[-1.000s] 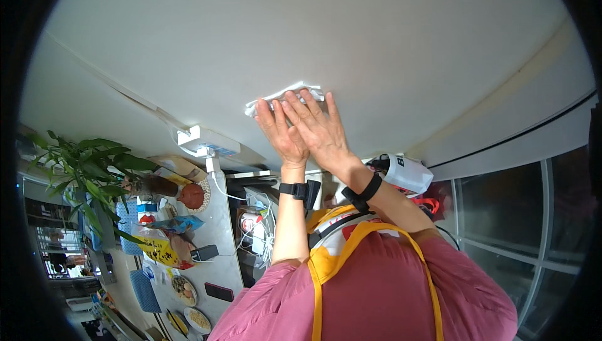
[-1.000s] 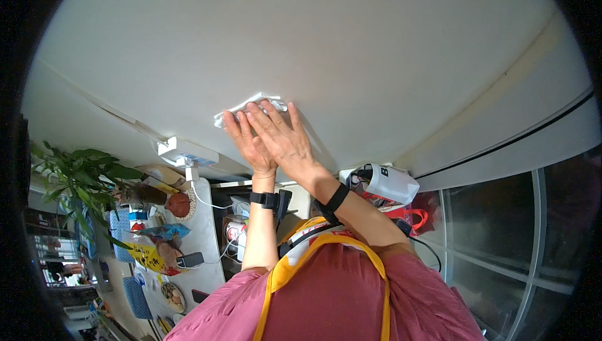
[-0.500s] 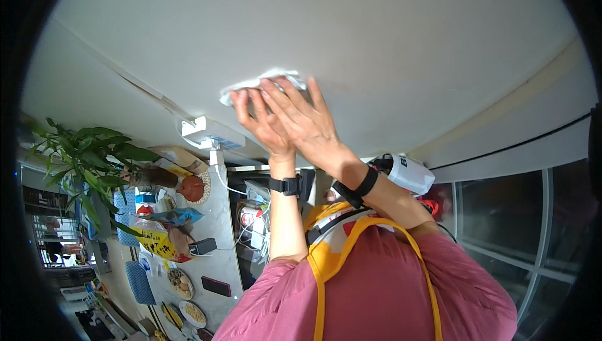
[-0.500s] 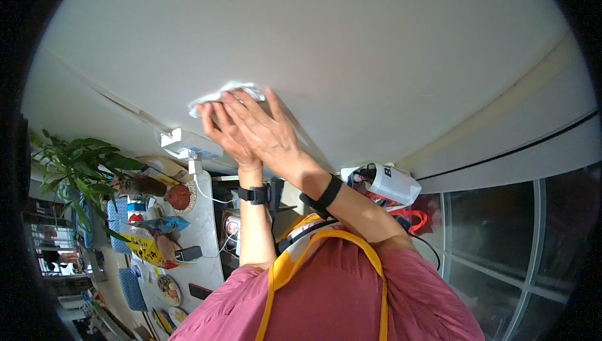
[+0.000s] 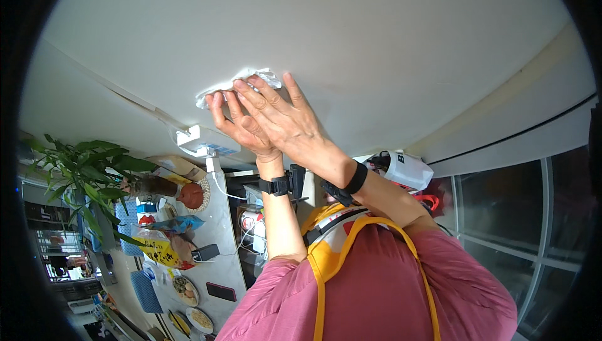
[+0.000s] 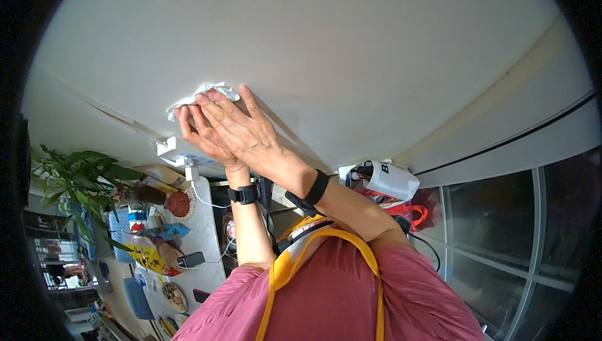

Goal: The person wipes a white electrical box on a wall with a cloth, using both hands to apply pressure and move the fabric across the surface.

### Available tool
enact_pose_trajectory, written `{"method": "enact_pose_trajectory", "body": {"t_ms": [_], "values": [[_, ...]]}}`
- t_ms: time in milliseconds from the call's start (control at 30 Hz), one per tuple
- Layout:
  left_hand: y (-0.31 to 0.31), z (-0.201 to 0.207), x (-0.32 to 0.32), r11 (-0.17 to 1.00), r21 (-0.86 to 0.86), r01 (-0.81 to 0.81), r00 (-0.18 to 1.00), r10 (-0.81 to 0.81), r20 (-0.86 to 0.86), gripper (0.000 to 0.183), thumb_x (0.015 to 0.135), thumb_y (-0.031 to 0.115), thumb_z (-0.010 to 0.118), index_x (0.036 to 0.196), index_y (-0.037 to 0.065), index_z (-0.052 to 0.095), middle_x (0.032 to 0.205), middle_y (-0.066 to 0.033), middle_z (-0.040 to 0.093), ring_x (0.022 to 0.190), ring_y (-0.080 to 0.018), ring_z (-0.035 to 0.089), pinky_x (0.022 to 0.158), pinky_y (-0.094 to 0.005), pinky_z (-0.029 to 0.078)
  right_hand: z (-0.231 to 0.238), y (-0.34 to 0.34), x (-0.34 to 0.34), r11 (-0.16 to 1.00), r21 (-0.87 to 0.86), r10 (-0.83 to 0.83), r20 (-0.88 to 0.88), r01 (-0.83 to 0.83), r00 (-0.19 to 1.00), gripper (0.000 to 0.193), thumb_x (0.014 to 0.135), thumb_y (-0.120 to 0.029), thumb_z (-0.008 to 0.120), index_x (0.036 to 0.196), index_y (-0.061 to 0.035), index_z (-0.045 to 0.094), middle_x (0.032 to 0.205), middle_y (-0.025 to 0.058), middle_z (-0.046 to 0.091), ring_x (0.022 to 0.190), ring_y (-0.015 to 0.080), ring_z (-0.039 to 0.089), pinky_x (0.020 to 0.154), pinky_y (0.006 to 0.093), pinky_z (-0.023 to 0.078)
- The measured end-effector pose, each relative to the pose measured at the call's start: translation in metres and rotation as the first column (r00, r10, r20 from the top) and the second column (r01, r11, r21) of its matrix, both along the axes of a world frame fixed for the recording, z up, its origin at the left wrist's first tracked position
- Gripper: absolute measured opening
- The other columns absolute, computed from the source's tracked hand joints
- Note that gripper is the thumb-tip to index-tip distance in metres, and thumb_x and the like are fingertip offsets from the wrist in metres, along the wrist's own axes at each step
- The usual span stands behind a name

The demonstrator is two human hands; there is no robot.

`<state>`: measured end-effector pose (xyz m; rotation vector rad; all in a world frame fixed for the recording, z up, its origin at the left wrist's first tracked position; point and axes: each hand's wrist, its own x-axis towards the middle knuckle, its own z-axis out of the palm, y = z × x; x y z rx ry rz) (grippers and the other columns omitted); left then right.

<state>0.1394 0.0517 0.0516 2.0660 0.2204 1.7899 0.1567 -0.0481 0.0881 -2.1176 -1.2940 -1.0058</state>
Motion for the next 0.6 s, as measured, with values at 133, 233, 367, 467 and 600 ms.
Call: {"method": "enact_pose_trajectory", "body": {"t_ms": [133, 233, 367, 467, 600], "values": [[-0.011, -0.016, 0.004, 0.994, -0.077, 0.083, 0.996, -0.082, 0.019, 0.063, 0.105, 0.045, 0.026, 0.130, -0.005, 0.054, 0.141, -0.0172, 0.037, 0.140, -0.0374, 0.029, 0.116, -0.0533, 0.024, -0.014, -0.013, -0.001, 0.994, -0.079, -0.075, 0.001, 0.075, 0.997, 0.056, 0.091, -0.021, 0.054, 0.145, -0.0098, 0.043, 0.157, 0.0046, 0.031, 0.144, 0.0226, 0.029, 0.118, 0.0587, 0.009], [-0.041, -0.027, 0.012, 0.992, -0.085, 0.095, 0.995, -0.097, -0.015, 0.063, 0.105, 0.046, 0.027, 0.127, -0.006, 0.057, 0.141, -0.0140, 0.038, 0.140, -0.0338, 0.032, 0.117, -0.0526, 0.020, -0.027, -0.046, 0.004, 0.991, -0.084, -0.115, -0.140, 0.104, 0.984, 0.055, 0.092, -0.023, 0.053, 0.145, -0.0104, 0.043, 0.157, 0.0049, 0.032, 0.145, 0.0234, 0.028, 0.116, 0.0616, 0.008], [-0.061, 0.000, 0.015, 0.991, 0.038, 0.132, 0.987, -0.128, -0.101, 0.059, 0.105, 0.045, 0.027, 0.135, 0.001, 0.054, 0.142, -0.0134, 0.040, 0.140, -0.0342, 0.032, 0.117, -0.0522, 0.017, -0.007, -0.067, 0.009, 0.991, 0.082, -0.082, -0.267, 0.108, 0.960, 0.051, 0.096, -0.025, 0.049, 0.145, -0.0107, 0.043, 0.158, 0.0019, 0.030, 0.146, 0.0216, 0.025, 0.115, 0.0641, 0.008], [-0.053, 0.032, 0.018, 0.993, 0.069, 0.097, 0.994, -0.092, -0.066, 0.056, 0.105, 0.043, 0.028, 0.139, 0.006, 0.051, 0.147, -0.0143, 0.037, 0.144, -0.0367, 0.027, 0.118, -0.0537, 0.011, 0.018, -0.058, 0.014, 0.989, 0.085, -0.103, -0.187, 0.120, 0.977, 0.052, 0.094, -0.024, 0.052, 0.144, -0.0114, 0.044, 0.158, 0.0029, 0.030, 0.147, 0.0219, 0.024, 0.114, 0.0642, 0.007], [-0.046, 0.034, 0.013, 0.996, 0.085, 0.021, 0.989, -0.008, -0.146, 0.056, 0.105, 0.044, 0.026, 0.144, 0.010, 0.047, 0.156, -0.0163, 0.028, 0.147, -0.0398, 0.018, 0.116, -0.0560, 0.002, 0.017, -0.053, 0.014, 0.990, 0.100, -0.086, -0.125, 0.099, 0.988, 0.054, 0.091, -0.020, 0.055, 0.144, -0.0108, 0.045, 0.158, 0.0029, 0.031, 0.146, 0.0222, 0.026, 0.115, 0.0628, 0.006]]}}
